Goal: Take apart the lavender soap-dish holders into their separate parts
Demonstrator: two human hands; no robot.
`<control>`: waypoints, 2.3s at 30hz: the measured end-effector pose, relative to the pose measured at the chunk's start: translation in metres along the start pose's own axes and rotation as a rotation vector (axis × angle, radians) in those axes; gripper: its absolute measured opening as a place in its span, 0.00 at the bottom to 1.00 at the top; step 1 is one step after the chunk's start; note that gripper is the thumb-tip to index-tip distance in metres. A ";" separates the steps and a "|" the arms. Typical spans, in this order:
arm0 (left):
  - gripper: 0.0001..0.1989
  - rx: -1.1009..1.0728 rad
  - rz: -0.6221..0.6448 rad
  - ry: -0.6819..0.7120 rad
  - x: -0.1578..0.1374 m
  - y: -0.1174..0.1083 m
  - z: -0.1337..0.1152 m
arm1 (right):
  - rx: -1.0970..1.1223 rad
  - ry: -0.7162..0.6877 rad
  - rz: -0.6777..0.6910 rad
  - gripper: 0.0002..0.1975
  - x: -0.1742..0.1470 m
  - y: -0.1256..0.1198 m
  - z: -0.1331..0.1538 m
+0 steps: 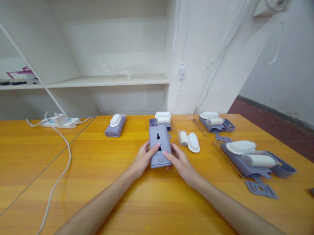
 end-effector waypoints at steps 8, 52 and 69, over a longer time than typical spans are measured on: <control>0.33 -0.015 0.163 0.026 -0.004 -0.006 0.003 | -0.084 0.021 0.019 0.22 -0.004 -0.001 -0.002; 0.24 -0.289 0.173 0.002 -0.009 0.012 -0.007 | -0.023 0.123 0.057 0.18 0.001 0.001 -0.003; 0.24 -0.330 0.155 -0.011 -0.008 0.014 -0.006 | 0.011 0.048 -0.203 0.17 -0.007 0.007 -0.005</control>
Point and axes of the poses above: each hand's wrist, its own x-axis towards the middle knuckle, its own y-axis out of the palm, z = x × y, the point moved 4 cm from there along x, towards the middle knuckle, and after that the axes turned 4 degrees about -z, right-handed, at the moved point
